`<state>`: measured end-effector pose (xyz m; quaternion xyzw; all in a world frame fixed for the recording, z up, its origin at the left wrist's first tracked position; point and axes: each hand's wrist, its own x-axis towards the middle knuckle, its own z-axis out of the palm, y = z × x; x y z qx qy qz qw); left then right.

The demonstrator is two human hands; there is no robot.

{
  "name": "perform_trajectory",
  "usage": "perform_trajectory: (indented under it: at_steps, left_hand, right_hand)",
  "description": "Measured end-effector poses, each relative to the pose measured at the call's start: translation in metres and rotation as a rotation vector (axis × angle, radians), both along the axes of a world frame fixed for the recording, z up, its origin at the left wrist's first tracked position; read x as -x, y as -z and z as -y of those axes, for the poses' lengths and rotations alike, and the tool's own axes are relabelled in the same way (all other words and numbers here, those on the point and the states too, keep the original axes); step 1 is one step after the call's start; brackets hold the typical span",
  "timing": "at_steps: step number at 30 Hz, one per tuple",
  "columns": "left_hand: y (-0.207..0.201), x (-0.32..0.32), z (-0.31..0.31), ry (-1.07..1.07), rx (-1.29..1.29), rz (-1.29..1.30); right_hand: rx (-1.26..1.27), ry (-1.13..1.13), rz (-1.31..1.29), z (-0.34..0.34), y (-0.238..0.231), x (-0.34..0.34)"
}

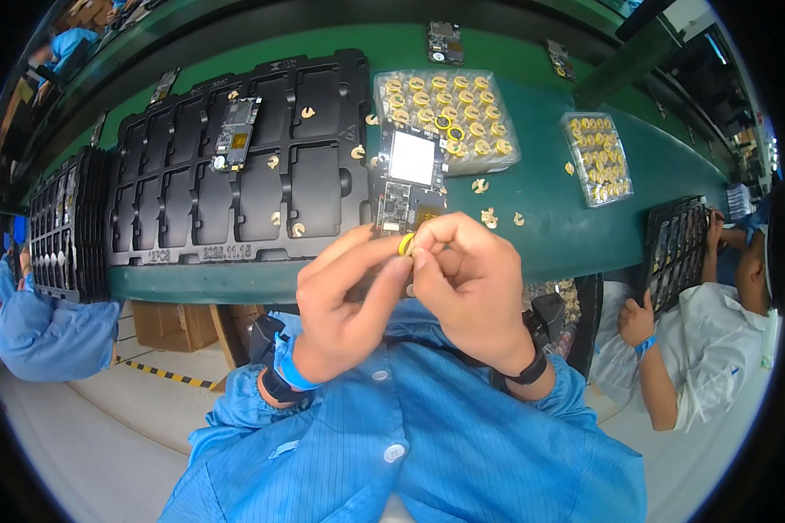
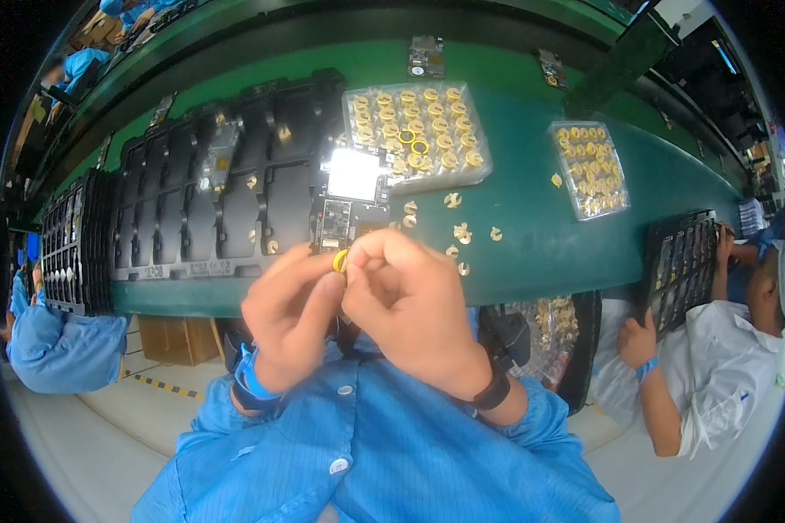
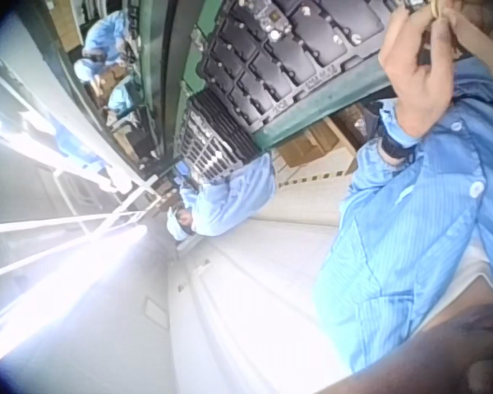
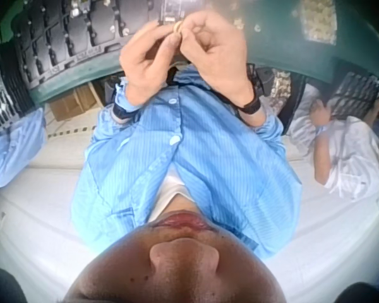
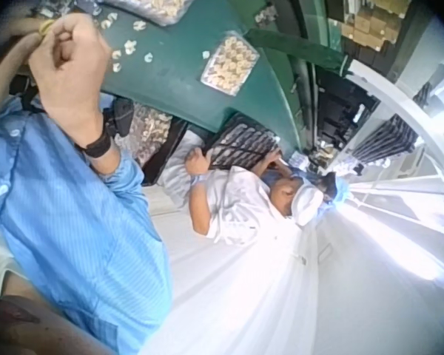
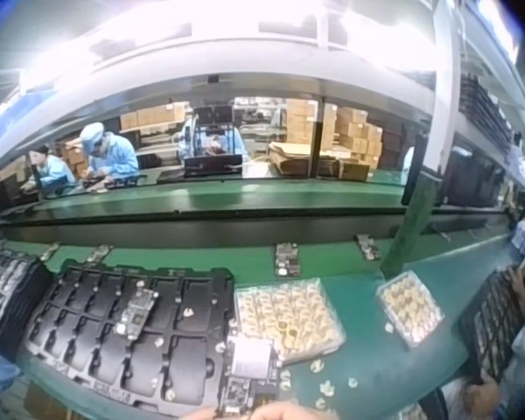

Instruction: Assembling small components onto electronic circuit boards on a factory production line.

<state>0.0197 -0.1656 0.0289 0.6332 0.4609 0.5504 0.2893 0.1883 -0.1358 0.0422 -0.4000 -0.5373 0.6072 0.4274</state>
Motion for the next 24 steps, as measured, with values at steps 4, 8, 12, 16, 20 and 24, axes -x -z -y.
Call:
perform_trajectory:
  at_steps: [4,8,12,16,20,24]
  left_hand:
    - [0.010,0.002,0.004,0.022,0.180,0.273]
    - [0.011,-0.003,0.005,0.040,0.232,0.402]
    - [0.016,0.003,0.006,0.036,0.259,0.597]
    - [0.010,0.004,0.004,0.036,0.206,0.514]
    - [-0.001,0.006,-0.002,-0.056,-0.036,-0.013]
    - [-0.001,0.002,-0.001,-0.120,-0.220,-0.211]
  right_hand:
    - [-0.161,-0.050,0.208,0.003,-0.001,-0.005]
    - [-0.042,-0.029,0.006,0.005,-0.004,-0.011]
    - [0.069,0.042,-0.044,-0.005,-0.032,-0.046]
    - [-0.067,0.196,0.592,-0.030,-0.018,-0.091]
    - [0.033,0.158,0.432,-0.022,-0.030,-0.086]
    - [0.160,-0.085,0.115,-0.014,-0.052,-0.038]
